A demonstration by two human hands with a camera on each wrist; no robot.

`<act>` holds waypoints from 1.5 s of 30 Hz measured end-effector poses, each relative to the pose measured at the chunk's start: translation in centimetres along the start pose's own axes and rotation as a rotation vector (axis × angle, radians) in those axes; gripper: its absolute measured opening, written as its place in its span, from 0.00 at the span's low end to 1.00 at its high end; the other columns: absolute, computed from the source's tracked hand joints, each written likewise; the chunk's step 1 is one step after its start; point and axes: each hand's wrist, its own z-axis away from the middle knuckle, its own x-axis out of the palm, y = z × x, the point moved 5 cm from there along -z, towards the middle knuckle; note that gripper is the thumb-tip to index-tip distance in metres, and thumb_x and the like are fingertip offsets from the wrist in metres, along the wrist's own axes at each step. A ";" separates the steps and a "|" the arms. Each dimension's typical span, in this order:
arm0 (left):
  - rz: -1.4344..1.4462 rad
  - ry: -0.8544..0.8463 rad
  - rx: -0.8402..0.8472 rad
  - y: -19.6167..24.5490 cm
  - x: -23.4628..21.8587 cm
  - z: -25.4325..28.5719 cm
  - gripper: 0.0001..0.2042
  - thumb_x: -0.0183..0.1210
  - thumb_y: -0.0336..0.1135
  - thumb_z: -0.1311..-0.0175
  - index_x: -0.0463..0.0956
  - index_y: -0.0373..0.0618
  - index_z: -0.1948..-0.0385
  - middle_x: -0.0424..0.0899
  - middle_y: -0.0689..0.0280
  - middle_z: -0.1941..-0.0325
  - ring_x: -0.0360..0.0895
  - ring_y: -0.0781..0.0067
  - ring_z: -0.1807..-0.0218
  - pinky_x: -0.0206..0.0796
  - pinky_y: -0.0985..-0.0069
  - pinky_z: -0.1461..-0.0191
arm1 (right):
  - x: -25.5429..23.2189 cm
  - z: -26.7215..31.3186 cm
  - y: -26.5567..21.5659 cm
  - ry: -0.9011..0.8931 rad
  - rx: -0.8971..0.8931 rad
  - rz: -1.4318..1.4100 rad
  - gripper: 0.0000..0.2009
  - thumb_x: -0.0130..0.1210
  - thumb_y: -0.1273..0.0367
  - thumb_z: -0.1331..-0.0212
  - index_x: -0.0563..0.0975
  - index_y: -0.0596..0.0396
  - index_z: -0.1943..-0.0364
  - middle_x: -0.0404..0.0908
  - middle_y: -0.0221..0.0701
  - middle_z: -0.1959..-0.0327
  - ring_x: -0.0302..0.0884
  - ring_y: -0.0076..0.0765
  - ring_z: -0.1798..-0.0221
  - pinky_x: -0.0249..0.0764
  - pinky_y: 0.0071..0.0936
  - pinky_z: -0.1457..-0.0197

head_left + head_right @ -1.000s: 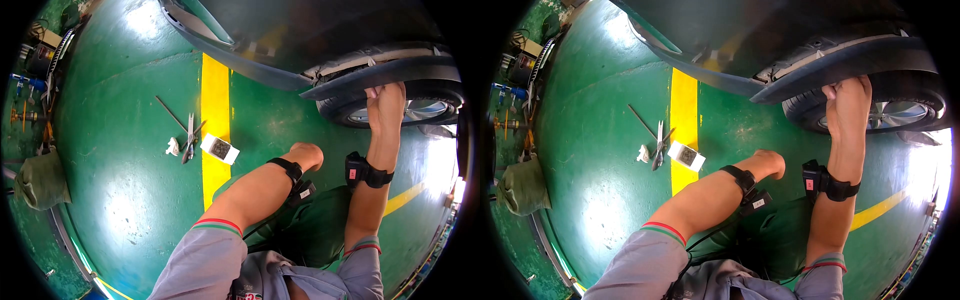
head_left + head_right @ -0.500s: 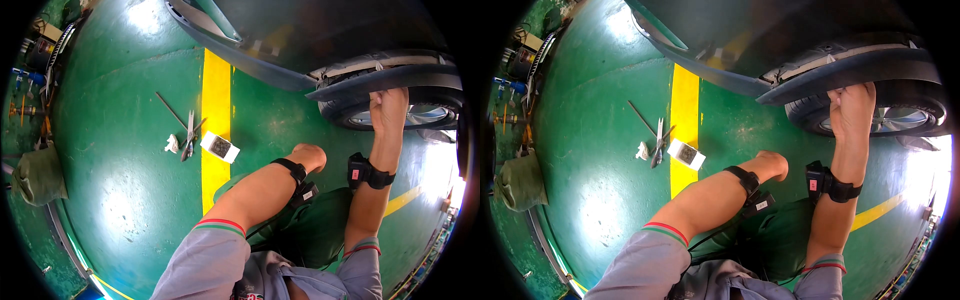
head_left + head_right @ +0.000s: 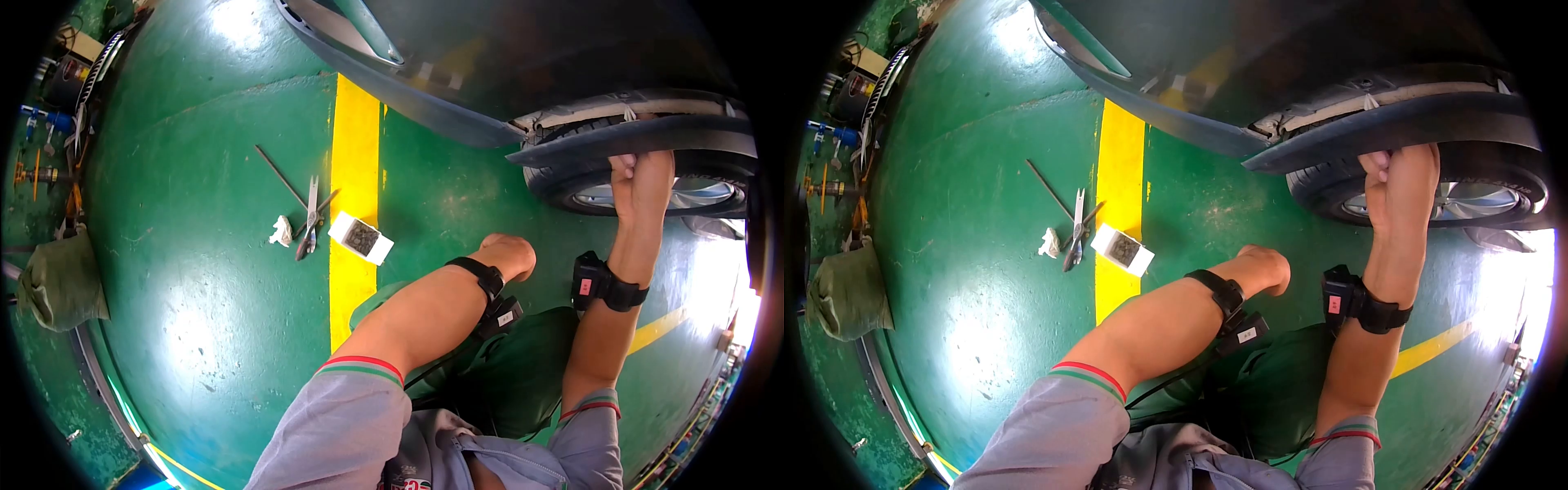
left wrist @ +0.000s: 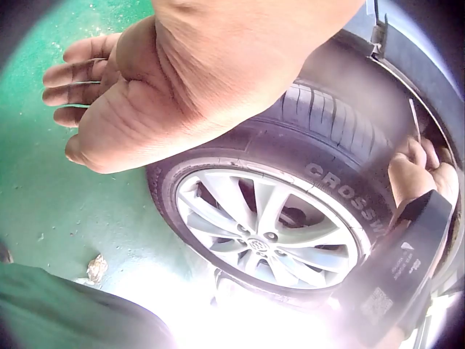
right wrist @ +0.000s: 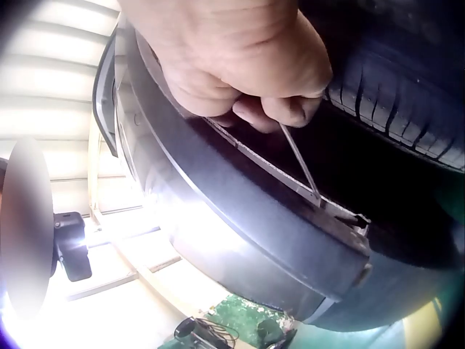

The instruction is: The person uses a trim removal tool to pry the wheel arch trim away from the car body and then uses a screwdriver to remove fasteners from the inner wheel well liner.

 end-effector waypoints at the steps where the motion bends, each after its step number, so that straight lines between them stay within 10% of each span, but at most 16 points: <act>1: 0.008 0.005 0.009 0.0 0.0 0.1 0.17 0.55 0.29 0.45 0.85 0.48 0.54 0.86 0.58 0.49 0.84 0.57 0.44 0.75 0.61 0.44 | 0.1 -0.1 0.2 0.068 -0.012 0.137 0.04 0.49 0.81 0.41 0.74 0.59 0.66 0.73 0.29 0.76 0.62 0.19 0.80 0.50 0.17 0.80; 30: 0.021 0.046 0.035 0.7 0.6 0.5 0.14 0.60 0.33 0.46 0.87 0.50 0.58 0.88 0.62 0.54 0.86 0.60 0.52 0.77 0.62 0.55 | -2.5 1.6 0.4 0.014 -0.011 0.597 0.04 0.55 0.73 0.34 0.77 0.60 0.64 0.76 0.26 0.74 0.64 0.17 0.77 0.57 0.16 0.74; 36: -0.486 -0.161 0.001 4.6 5.6 -0.5 0.13 0.67 0.34 0.46 0.86 0.53 0.57 0.88 0.67 0.59 0.85 0.64 0.61 0.75 0.60 0.63 | -4.4 3.9 9.3 -0.598 0.301 1.214 0.07 0.56 0.71 0.34 0.78 0.63 0.60 0.82 0.31 0.71 0.81 0.24 0.67 0.76 0.23 0.62; 45: -0.470 -0.066 0.148 2.8 5.4 2.4 0.16 0.66 0.39 0.43 0.83 0.53 0.52 0.86 0.57 0.57 0.83 0.52 0.61 0.74 0.54 0.65 | 7.5 8.0 14.8 -1.028 0.363 1.122 0.15 0.59 0.65 0.37 0.80 0.64 0.53 0.87 0.48 0.59 0.86 0.51 0.53 0.79 0.37 0.51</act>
